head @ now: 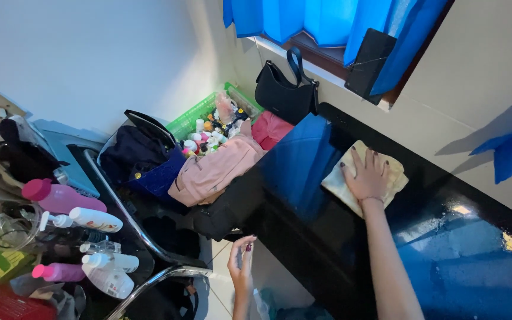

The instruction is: Spraying a cleaning solution onto a desk and wiping the surface clean with a cloth.

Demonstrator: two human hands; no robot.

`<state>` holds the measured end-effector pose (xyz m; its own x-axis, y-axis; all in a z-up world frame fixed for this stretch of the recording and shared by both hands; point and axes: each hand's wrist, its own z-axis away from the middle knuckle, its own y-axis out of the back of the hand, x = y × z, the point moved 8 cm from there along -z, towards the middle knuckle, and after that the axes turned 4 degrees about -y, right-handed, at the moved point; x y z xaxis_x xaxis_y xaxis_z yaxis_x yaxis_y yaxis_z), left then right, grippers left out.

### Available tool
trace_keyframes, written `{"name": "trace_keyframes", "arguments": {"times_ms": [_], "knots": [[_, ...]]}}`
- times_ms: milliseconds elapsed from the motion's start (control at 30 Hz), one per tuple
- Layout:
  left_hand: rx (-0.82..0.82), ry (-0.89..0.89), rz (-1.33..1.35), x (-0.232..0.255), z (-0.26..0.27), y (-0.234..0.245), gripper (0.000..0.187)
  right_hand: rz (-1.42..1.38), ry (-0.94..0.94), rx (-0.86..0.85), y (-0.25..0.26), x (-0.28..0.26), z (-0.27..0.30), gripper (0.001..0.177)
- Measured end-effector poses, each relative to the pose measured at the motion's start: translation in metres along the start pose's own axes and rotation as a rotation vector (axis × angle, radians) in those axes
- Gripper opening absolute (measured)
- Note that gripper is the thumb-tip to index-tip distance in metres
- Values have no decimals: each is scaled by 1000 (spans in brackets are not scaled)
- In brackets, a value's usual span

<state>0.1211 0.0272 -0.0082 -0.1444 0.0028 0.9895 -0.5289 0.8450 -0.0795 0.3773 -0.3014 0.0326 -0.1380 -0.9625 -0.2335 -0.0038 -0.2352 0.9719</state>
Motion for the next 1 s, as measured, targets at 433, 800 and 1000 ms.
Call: {"name": "trace_keyframes", "arguments": {"times_ms": [433, 800, 1000], "knots": [[-3, -30, 50, 9, 4, 3, 24, 72, 415, 384, -30, -145, 52, 64], [36, -89, 13, 24, 6, 7, 25, -200, 741, -244, -53, -247, 139, 64], [35, -75, 34, 8, 7, 12, 27, -54, 716, -272, -40, -221, 124, 68]]}}
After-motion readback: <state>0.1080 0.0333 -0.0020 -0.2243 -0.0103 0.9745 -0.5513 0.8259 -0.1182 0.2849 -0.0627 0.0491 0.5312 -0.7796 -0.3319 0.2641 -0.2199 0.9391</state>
